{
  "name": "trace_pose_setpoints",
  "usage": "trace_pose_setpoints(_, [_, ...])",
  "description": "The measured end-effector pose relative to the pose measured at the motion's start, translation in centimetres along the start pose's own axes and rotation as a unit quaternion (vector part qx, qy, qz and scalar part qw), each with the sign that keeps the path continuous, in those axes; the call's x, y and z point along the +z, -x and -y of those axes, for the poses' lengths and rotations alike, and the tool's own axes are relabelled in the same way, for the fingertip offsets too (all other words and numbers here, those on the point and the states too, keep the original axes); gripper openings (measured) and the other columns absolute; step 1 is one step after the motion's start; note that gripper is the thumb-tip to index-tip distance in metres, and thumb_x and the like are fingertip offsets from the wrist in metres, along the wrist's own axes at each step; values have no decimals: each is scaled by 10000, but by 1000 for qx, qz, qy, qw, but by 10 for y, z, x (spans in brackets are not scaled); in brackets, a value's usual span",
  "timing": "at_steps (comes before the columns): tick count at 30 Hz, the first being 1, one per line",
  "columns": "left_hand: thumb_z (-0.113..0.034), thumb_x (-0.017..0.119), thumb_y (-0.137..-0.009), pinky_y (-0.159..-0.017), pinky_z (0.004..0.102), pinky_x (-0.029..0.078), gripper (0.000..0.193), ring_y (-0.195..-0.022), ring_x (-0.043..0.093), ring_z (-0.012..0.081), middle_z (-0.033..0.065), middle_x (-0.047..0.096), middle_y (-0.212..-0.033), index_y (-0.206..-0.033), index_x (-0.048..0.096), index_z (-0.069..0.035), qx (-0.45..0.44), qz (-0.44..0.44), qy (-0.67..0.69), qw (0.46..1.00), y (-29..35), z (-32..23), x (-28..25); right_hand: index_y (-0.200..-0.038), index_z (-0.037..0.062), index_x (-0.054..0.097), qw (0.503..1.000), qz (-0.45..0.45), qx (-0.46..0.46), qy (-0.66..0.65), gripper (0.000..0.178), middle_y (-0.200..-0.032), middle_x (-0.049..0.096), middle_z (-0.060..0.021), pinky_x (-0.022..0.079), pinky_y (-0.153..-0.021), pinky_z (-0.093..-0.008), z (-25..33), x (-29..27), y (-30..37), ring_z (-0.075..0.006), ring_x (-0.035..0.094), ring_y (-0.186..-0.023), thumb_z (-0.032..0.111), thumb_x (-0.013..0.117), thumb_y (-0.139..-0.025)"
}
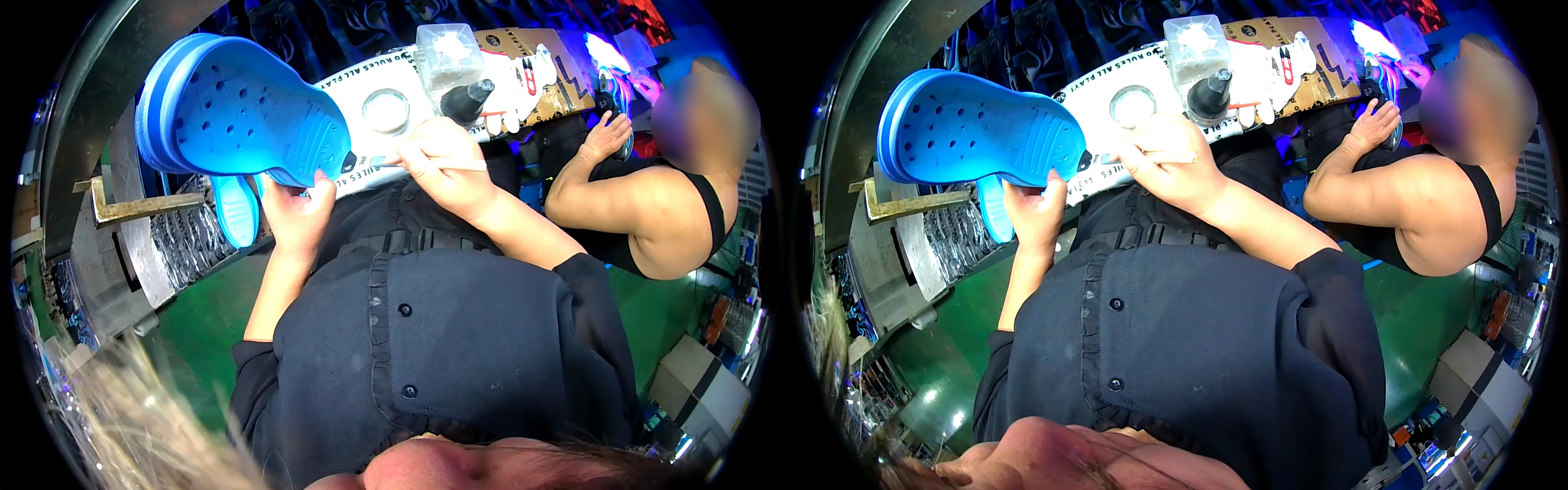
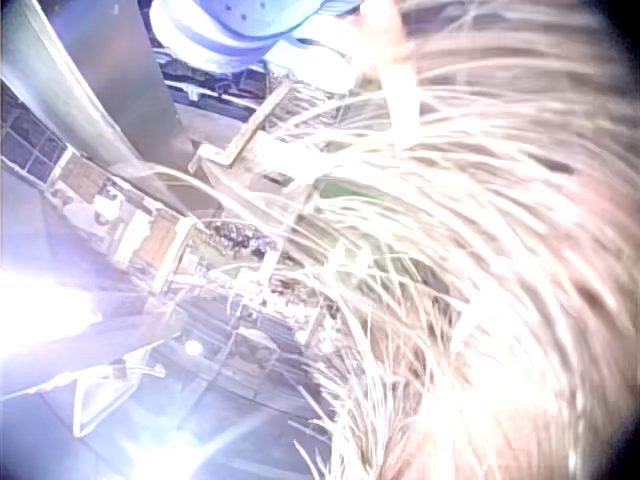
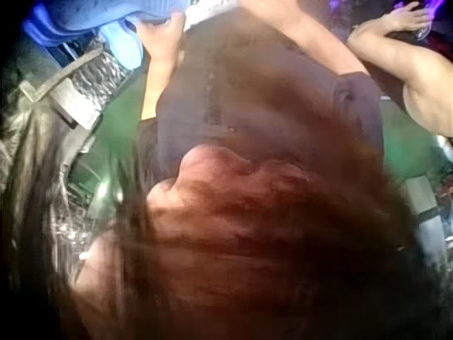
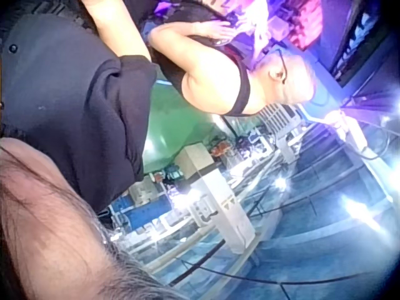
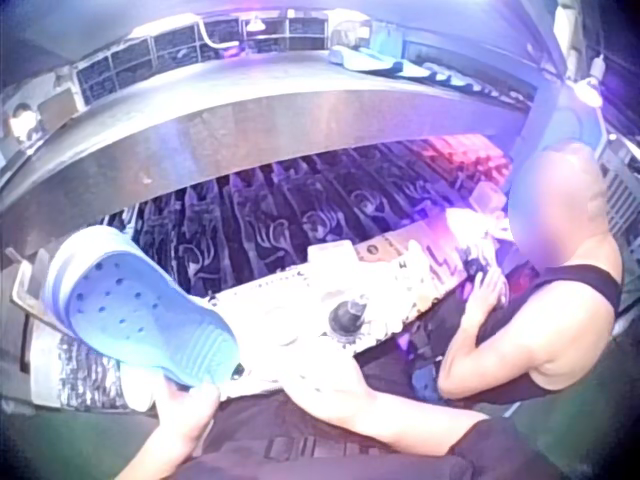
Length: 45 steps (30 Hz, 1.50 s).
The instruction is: The person applies adhesive to shoe soles by dipping a brush into a container of adhesive and brushing it over the soles by hand.
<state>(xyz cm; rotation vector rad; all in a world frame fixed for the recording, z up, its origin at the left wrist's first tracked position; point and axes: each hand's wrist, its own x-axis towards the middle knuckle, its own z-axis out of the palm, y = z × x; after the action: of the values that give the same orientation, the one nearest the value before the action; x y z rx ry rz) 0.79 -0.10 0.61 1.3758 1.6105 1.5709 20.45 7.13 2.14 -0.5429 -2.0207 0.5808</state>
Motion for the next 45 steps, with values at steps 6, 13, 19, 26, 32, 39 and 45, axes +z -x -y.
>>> trace_pose_setpoints(6, [7,589,-701,-751,258,457,359,-821,573,142,97,576,-917,-1032,452,39,-3,8,3,1000,-1,-4,2,-698,43,626,1000,10,-28,-5,68,-622,589,-43,399,-567,-308,2,-1,-7,-205,555,-581,99,610,-732])
trace_pose_setpoints(13, [-1,590,-703,-775,276,454,382,-835,574,163,105,569,-937,-1054,444,40,-1,-11,34,999,-2,-4,3,-653,53,619,999,-27,-21,7,77,-617,578,-46,398,-564,-315,-1,-3,-6,-208,551,-583,105,628,-709])
trace_pose_setpoints(19, [-24,595,-706,-770,283,459,370,-836,575,165,109,577,-933,-1043,457,44,-23,4,-4,1000,-1,-3,4,-647,57,616,999,-20,-12,-24,73,-611,572,-44,395,-562,-318,-1,1,-4,-207,545,-583,105,636,-698])
trace_pose_setpoints(26, [-14,596,-702,-761,278,459,356,-824,577,158,105,584,-923,-1028,467,46,-7,1,11,1000,-2,-2,6,-649,60,610,1000,-4,-3,1,80,-610,568,-39,384,-568,-310,-6,-1,-1,-199,539,-578,116,639,-698])
trace_pose_setpoints(32, [2,590,-696,-753,266,454,343,-823,572,148,101,583,-916,-1013,469,47,-4,-4,15,1000,-2,0,10,-648,66,610,1000,-6,-5,-23,83,-625,582,-36,387,-574,-306,1,6,-2,-197,540,-582,122,641,-701])
trace_pose_setpoints(39, [52,574,-677,-729,253,449,313,-783,569,144,83,575,-883,-978,489,39,42,-26,42,998,-1,1,11,-685,55,636,998,-7,31,-49,115,-652,602,-51,404,-573,-305,-4,0,4,-199,553,-591,139,599,-755])
trace_pose_setpoints(45, [55,583,-664,-698,250,458,284,-748,580,143,92,584,-858,-934,496,41,44,-16,29,998,0,2,9,-680,45,630,1000,16,-2,-24,123,-644,599,-50,398,-569,-304,6,6,-3,-198,553,-586,109,575,-769])
